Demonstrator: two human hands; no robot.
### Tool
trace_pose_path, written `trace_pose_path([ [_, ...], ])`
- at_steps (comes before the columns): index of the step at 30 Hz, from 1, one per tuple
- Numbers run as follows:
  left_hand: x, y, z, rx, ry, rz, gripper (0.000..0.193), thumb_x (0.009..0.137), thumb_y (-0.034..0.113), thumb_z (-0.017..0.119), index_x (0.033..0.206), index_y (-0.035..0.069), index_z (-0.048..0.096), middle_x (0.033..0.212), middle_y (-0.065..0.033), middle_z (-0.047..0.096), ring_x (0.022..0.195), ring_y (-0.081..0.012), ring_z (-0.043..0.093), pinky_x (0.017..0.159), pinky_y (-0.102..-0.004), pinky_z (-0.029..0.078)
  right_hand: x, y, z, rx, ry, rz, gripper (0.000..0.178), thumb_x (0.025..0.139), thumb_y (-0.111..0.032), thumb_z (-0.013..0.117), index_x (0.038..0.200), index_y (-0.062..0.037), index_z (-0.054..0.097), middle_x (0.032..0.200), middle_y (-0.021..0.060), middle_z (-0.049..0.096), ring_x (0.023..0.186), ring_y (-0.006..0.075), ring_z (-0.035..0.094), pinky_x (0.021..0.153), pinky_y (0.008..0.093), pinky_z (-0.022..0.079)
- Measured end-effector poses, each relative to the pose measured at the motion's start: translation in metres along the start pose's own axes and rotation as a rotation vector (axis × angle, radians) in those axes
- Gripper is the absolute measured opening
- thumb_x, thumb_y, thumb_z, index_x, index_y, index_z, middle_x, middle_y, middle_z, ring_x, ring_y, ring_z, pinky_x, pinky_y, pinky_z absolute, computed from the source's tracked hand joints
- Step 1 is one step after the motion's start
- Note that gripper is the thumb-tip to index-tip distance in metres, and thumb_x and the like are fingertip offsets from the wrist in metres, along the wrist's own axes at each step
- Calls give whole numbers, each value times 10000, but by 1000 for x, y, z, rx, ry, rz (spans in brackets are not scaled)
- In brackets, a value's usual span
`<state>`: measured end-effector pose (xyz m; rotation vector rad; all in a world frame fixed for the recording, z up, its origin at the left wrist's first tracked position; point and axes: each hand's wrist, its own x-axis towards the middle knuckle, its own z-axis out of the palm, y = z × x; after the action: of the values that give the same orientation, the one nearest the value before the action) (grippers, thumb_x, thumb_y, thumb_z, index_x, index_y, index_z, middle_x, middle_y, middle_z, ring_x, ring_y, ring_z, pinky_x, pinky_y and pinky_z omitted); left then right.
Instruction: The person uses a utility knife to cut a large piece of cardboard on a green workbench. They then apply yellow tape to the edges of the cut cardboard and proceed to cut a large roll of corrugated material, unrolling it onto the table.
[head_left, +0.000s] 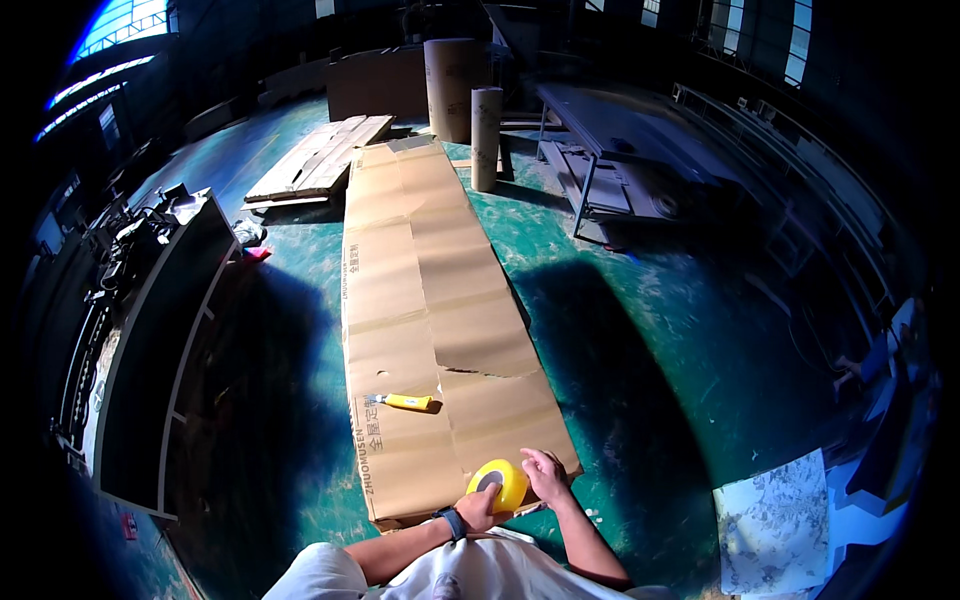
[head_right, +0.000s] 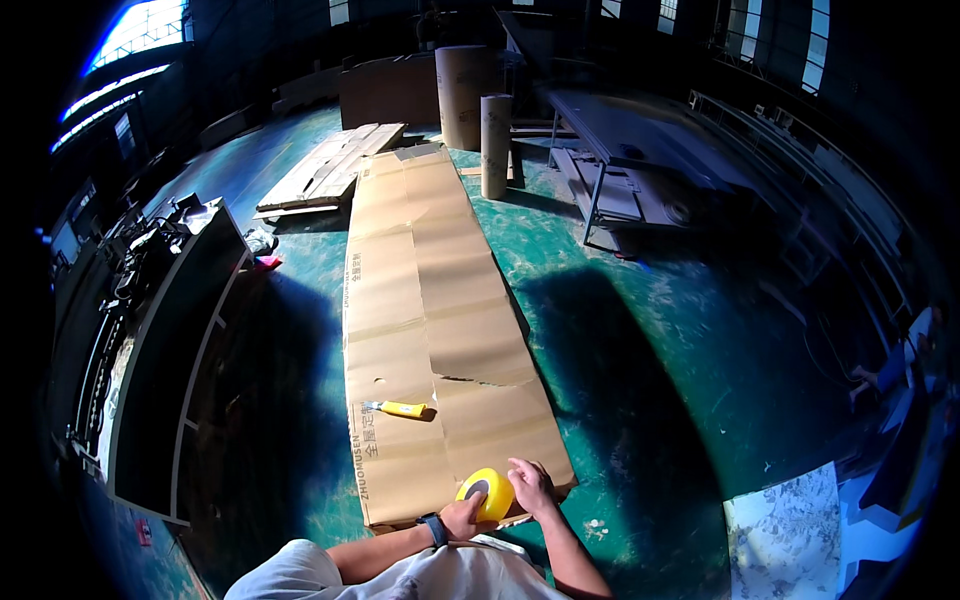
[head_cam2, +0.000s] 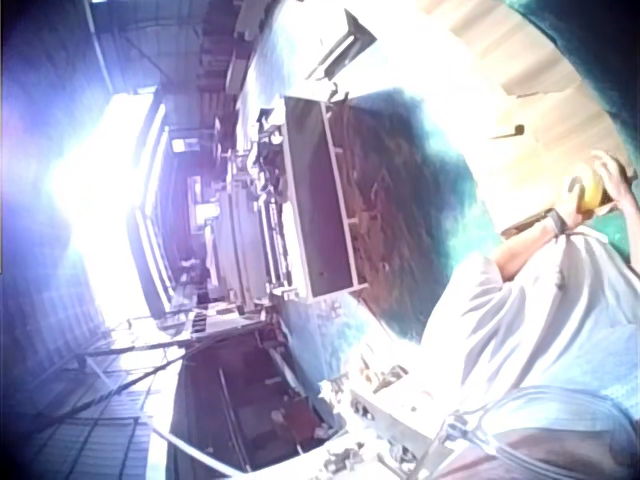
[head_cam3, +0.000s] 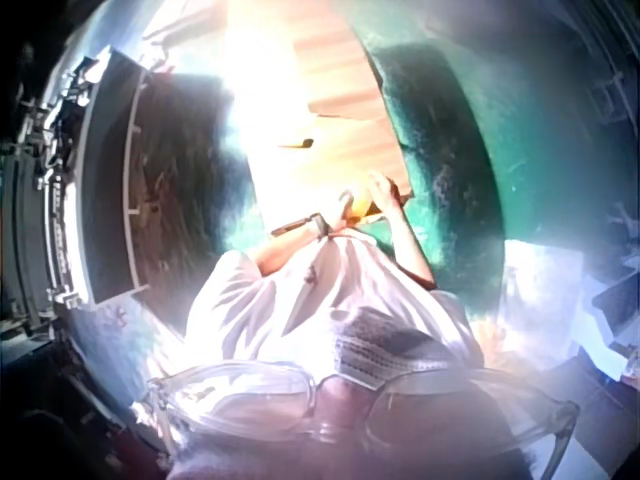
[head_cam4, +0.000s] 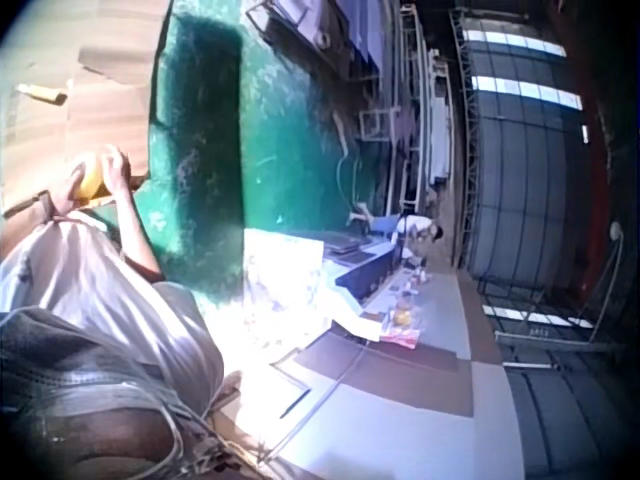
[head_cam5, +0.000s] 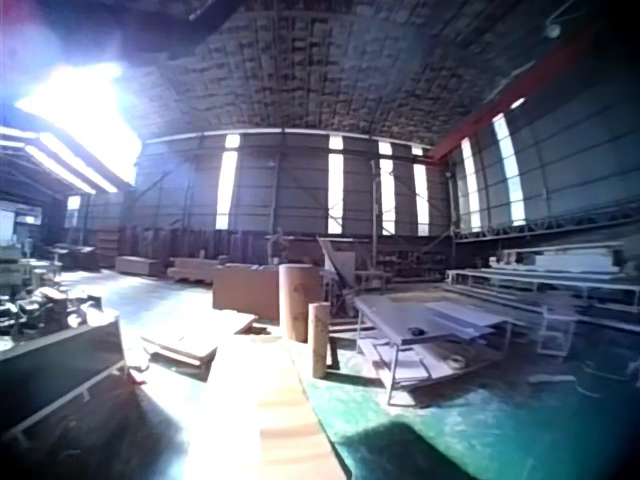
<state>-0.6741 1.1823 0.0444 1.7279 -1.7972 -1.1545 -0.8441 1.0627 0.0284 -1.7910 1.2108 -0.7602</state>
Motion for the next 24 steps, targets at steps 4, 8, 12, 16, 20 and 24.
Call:
trace_pose_path([
  [4,2,-4,-12,93,44,-19,675,835,484,680,1257,24,424,929,-284,662,884,-463,642,801,-512,510,6,-18,-17,-309,-306,-89,248,847,-198,636,1017,-30,704,975,146,696,903,306,669,826,389,534],
  [8,0,-7,-14,200,33,30,634,836,446,680,1248,36,425,900,-265,665,860,-440,647,788,-510,506,15,-41,-29,-341,-433,-10,277,849,-188,630,1073,-39,696,1072,157,686,966,314,659,842,398,533],
  [12,7,-9,-13,228,49,128,628,838,454,674,1243,41,431,880,-256,669,845,-431,654,791,-506,507,17,-22,-26,-201,-322,-155,258,852,-178,633,1067,-47,692,1063,142,693,984,319,656,853,401,529],
  [16,8,-8,-17,269,29,72,658,817,481,686,1240,32,456,869,-244,679,821,-420,667,769,-496,526,14,-14,-19,-249,-286,-179,208,855,-215,631,985,-72,708,982,122,703,941,310,666,833,400,531],
  [20,1,-19,-14,280,16,72,726,789,489,711,1262,-4,466,845,-243,683,780,-418,677,733,-486,544,15,-22,-18,-285,-388,-192,191,828,-208,622,906,-46,686,927,136,699,890,316,664,796,427,524],
  [24,-1,-22,-6,351,-36,141,706,801,494,694,1271,17,469,851,-238,686,798,-414,678,768,-488,535,7,-18,-26,-396,-476,-225,164,813,-203,610,857,-58,674,884,137,690,850,322,661,749,435,526],
])
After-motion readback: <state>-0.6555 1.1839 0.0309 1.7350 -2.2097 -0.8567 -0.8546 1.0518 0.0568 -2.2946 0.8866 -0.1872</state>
